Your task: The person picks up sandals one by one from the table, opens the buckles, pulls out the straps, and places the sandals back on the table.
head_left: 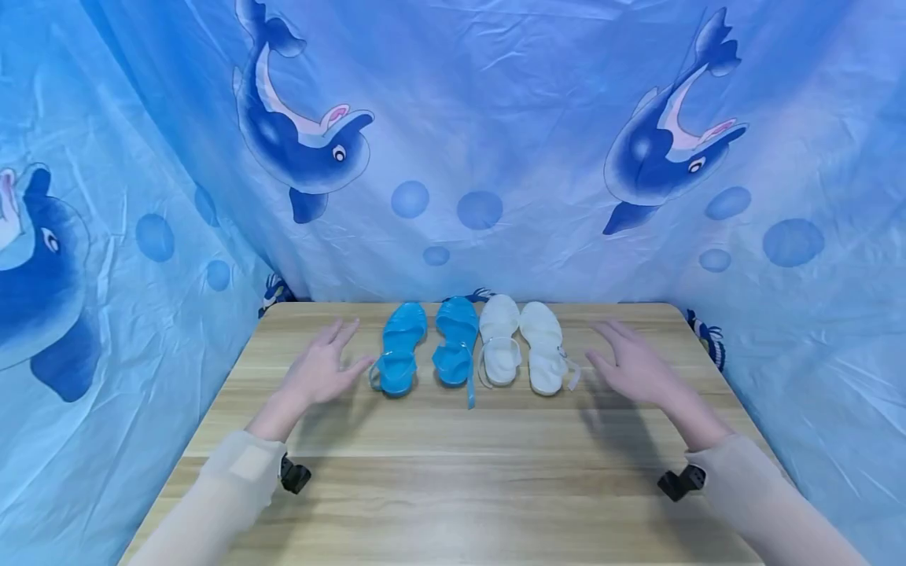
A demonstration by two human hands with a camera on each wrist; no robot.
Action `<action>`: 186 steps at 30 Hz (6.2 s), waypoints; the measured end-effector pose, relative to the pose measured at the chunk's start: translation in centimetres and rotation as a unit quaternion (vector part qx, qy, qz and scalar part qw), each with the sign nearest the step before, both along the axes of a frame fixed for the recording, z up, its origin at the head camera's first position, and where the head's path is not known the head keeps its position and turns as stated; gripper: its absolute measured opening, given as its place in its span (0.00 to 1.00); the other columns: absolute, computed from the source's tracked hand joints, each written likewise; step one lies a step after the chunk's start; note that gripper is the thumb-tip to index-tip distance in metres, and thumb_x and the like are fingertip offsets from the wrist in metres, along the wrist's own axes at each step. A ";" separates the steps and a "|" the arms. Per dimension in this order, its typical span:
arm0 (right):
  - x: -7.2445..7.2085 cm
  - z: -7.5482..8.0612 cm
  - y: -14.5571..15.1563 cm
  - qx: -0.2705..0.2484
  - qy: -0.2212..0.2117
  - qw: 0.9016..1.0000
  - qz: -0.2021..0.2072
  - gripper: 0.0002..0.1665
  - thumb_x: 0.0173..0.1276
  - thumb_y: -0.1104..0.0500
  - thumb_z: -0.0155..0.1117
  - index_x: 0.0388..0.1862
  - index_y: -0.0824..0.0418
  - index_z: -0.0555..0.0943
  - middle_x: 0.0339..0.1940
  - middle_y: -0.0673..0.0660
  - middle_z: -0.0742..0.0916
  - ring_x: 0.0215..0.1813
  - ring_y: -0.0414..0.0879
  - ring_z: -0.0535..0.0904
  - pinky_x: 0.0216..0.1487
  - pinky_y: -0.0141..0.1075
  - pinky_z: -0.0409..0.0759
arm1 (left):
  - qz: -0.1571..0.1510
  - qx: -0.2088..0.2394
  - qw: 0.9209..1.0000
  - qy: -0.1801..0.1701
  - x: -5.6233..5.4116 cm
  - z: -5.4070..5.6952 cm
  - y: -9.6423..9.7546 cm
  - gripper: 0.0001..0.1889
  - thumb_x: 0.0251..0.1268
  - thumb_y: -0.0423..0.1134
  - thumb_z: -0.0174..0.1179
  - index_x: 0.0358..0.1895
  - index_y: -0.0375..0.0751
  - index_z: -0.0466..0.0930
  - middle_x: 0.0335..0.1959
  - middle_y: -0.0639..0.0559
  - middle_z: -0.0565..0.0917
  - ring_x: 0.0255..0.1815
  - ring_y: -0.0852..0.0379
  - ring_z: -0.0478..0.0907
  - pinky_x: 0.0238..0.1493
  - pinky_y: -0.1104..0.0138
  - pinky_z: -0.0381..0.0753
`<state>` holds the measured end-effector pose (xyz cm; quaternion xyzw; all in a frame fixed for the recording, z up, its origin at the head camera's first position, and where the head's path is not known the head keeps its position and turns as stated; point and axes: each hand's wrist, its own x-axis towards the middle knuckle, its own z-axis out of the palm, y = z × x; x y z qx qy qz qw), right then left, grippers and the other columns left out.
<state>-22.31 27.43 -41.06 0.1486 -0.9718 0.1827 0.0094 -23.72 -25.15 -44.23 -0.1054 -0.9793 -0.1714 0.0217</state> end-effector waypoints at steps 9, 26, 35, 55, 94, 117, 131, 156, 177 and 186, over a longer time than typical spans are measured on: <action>-3.8 1.7 -7.7 -0.059 0.018 0.997 0.056 0.37 0.84 0.49 0.55 0.83 0.65 0.64 0.85 0.74 0.62 0.84 0.74 0.60 0.81 0.68 0.61 | 0.047 0.213 0.973 -0.073 -3.5 -1.7 2.2 0.30 0.81 0.49 0.59 0.77 0.34 0.71 0.67 0.33 0.83 0.65 0.35 0.83 0.66 0.45 0.83; -8.5 -2.2 -24.8 -0.155 -0.003 0.968 0.198 0.17 0.84 0.58 0.57 0.62 0.61 0.86 0.58 0.60 0.91 0.51 0.49 0.90 0.48 0.37 0.88 | 0.108 0.259 0.951 -0.129 -4.5 -4.2 2.1 0.18 0.73 0.47 0.69 0.54 0.37 0.90 0.51 0.39 0.91 0.45 0.46 0.87 0.46 0.57 0.87; -9.6 -5.8 -29.6 -0.098 -0.022 0.967 0.234 0.15 0.83 0.61 0.59 0.57 0.62 0.89 0.52 0.58 0.94 0.46 0.46 0.91 0.50 0.34 0.89 | 0.126 0.333 0.926 -0.124 -4.8 -7.0 3.7 0.17 0.60 0.39 0.79 0.50 0.35 0.91 0.46 0.40 0.92 0.45 0.50 0.89 0.41 0.67 0.87; -12.6 -8.3 -30.9 -0.096 -0.053 0.965 0.239 0.07 0.76 0.57 0.71 0.47 0.56 0.92 0.47 0.53 0.94 0.48 0.45 0.91 0.49 0.33 0.89 | 0.064 0.192 0.979 -0.012 -5.5 -5.4 3.9 0.12 0.61 0.35 0.77 0.44 0.31 0.91 0.44 0.37 0.93 0.48 0.41 0.89 0.53 0.51 0.89; -13.3 -9.4 -30.7 -0.136 -0.072 0.954 0.257 0.10 0.78 0.55 0.68 0.53 0.55 0.89 0.51 0.55 0.92 0.47 0.42 0.91 0.48 0.28 0.87 | 0.033 0.247 0.968 0.010 -6.0 -7.9 1.1 0.14 0.63 0.45 0.78 0.47 0.41 0.93 0.45 0.43 0.94 0.44 0.46 0.92 0.47 0.54 0.91; -13.0 -10.1 -30.2 -0.166 -0.094 0.951 0.243 0.09 0.80 0.52 0.66 0.53 0.53 0.87 0.48 0.52 0.92 0.49 0.40 0.89 0.51 0.28 0.86 | -0.021 0.210 0.972 0.102 -6.2 -8.8 1.7 0.10 0.58 0.37 0.79 0.42 0.37 0.94 0.40 0.40 0.94 0.42 0.43 0.92 0.47 0.49 0.91; -13.3 -10.3 -29.9 -0.112 -0.062 0.957 0.261 0.09 0.83 0.53 0.61 0.52 0.57 0.81 0.51 0.56 0.92 0.52 0.45 0.90 0.54 0.35 0.88 | -0.030 0.179 0.977 0.109 -6.7 -8.4 1.9 0.11 0.58 0.41 0.79 0.41 0.38 0.95 0.38 0.43 0.94 0.41 0.46 0.92 0.46 0.51 0.91; -12.7 -9.7 -30.5 -0.152 -0.071 0.955 0.246 0.08 0.83 0.53 0.61 0.50 0.55 0.83 0.44 0.53 0.91 0.45 0.43 0.88 0.47 0.32 0.85 | 0.025 0.227 0.969 0.094 -5.5 -8.5 2.3 0.13 0.59 0.39 0.79 0.44 0.38 0.94 0.42 0.40 0.94 0.45 0.43 0.92 0.49 0.49 0.91; -12.8 -9.9 -30.7 -0.166 -0.067 0.956 0.232 0.07 0.82 0.52 0.63 0.46 0.53 0.85 0.41 0.51 0.91 0.42 0.40 0.87 0.44 0.31 0.84 | 0.017 0.220 0.969 0.108 -5.5 -8.6 2.3 0.12 0.58 0.39 0.79 0.43 0.38 0.94 0.40 0.41 0.94 0.41 0.44 0.92 0.46 0.51 0.91; -12.7 -9.7 -30.3 -0.172 -0.098 0.957 0.213 0.06 0.83 0.57 0.60 0.43 0.55 0.81 0.43 0.54 0.91 0.45 0.44 0.88 0.47 0.34 0.85 | 0.010 0.207 0.971 0.119 -5.7 -8.7 2.4 0.12 0.58 0.40 0.80 0.41 0.37 0.94 0.38 0.42 0.94 0.38 0.46 0.92 0.43 0.52 0.91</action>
